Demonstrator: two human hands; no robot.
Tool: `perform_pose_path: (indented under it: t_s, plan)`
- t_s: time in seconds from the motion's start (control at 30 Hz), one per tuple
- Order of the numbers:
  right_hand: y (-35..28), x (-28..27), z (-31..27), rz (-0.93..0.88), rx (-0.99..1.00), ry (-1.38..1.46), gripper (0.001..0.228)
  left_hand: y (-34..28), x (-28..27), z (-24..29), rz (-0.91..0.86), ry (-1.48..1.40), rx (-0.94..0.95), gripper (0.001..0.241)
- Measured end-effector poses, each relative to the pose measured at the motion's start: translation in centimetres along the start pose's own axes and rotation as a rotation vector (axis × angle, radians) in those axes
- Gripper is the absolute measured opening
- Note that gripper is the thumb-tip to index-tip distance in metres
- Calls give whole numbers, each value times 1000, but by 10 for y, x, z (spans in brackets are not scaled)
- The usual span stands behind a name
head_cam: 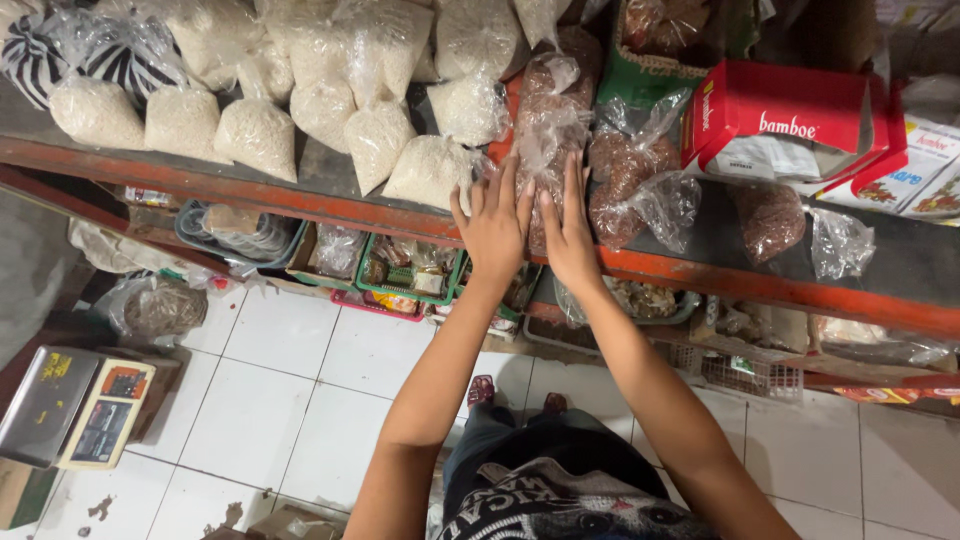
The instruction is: The person organizes plastic bags containing rice and grains on shelves by sliding them into rows and stacking them.
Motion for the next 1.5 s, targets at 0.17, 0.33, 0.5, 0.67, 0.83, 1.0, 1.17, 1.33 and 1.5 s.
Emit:
perform_pose_path:
  t_s: [0.17, 0.33, 0.5, 0.67, 0.83, 1.0, 1.17, 1.33, 1.5]
  plan:
    - [-5, -28, -17, -13, 66, 28, 61, 3, -25, -12, -104, -500, -38, 60]
    - [-14, -15, -13, -82, -53, -277, 59, 3, -29, -4, -217, -661, 72, 58]
    - [-8, -8, 0, -40, -203, -184, 54, 1, -12, -14, -233, -635, 198, 60]
    - [-10, 0, 4, -7, -239, -164, 56, 4, -5, -21, -233, -683, 169, 60]
    - [-15, -4, 6, -21, -176, -118, 68, 1, -12, -16, -215, -674, 134, 63]
    - [-33, 3, -2, -2, -202, -284, 63, -2, -13, -4, -201, -521, 53, 63]
    - [-46, -30, 5, 95, -208, -87, 52, -11, -30, 4, -105, -660, -13, 61]
    - [-69, -86, 70, 446, 214, 335, 24, -50, -48, 8, -30, -808, -247, 58]
    - [-61, -105, 79, 480, 1, 433, 43, -65, -46, 7, -28, -670, -215, 55]
Point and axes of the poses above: each hand's wrist, its own y-axis towards the middle knuckle, its own x-axis out of the palm, z = x × y, the point moved 3 cm from there along y, towards the middle knuckle, and after that the axes turned 13 degrees about x, right-handed, at the moved point
